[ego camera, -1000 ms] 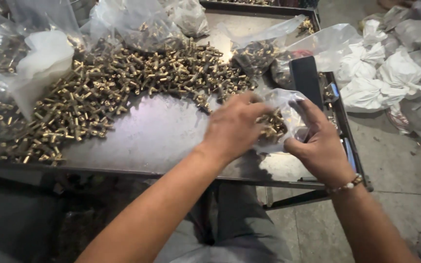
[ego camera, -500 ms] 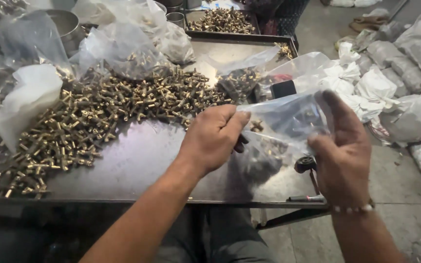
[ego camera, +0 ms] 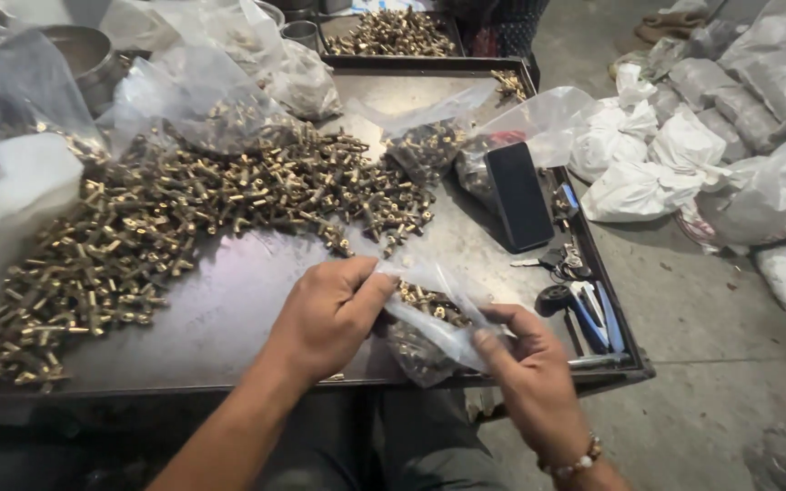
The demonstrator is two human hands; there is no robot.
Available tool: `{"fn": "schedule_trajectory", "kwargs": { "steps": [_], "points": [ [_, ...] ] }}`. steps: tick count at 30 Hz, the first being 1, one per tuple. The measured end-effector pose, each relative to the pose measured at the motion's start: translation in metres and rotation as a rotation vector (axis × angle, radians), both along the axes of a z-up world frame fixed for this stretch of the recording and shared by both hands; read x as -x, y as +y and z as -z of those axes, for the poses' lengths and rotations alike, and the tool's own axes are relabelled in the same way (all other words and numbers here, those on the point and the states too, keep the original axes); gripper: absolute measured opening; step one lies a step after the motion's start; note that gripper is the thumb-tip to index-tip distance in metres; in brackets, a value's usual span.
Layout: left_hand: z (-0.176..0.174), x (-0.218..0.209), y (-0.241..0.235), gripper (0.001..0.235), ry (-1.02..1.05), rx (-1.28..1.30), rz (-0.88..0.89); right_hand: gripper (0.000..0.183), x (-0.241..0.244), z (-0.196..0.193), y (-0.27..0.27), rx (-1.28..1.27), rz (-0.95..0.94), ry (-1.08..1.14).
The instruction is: The person sorts brass T-junction metal fittings from a large pile on a table and places them into plastic bags.
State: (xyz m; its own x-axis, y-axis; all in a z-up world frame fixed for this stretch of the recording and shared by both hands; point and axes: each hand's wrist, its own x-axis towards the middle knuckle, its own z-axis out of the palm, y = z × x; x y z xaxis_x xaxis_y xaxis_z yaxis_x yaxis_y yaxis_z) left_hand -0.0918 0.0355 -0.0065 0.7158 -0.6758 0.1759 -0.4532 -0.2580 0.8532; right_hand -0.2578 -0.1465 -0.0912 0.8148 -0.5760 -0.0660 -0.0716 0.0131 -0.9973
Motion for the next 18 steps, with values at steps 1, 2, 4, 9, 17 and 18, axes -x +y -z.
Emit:
{"fn": "schedule_trajectory", "kwargs": {
  "steps": [1, 2, 4, 9, 17, 18],
  "points": [
    [0.005, -0.004, -0.003, 0.034, -0.004, 0.000, -0.005, 0.034, -0.003, -0.002, -0.002, 0.000, -0.005, -0.004],
    [0.010, -0.008, -0.007, 0.034, -0.012, 0.046, -0.014, 0.025, -0.006, -0.005, -0.005, -0.056, -0.019, -0.064],
    [0.010, -0.018, -0.019, 0.035, -0.021, 0.096, -0.022, 0.020, -0.016, -0.024, -0.010, -0.107, -0.033, -0.124],
    [-0.016, -0.074, -0.054, 0.035, 0.092, 0.127, -0.146, 0.014, -0.067, -0.065, -0.041, -0.129, 0.016, -0.058],
    [-0.077, -0.265, -0.111, 0.026, -0.167, 0.520, -0.167, 0.010, -0.232, -0.151, -0.103, -0.007, -0.133, -0.533],
    [-0.080, -0.294, -0.119, 0.028, -0.003, 0.504, -0.134, 0.013, -0.258, -0.160, -0.115, 0.056, -0.144, -0.639]
  ]
}}
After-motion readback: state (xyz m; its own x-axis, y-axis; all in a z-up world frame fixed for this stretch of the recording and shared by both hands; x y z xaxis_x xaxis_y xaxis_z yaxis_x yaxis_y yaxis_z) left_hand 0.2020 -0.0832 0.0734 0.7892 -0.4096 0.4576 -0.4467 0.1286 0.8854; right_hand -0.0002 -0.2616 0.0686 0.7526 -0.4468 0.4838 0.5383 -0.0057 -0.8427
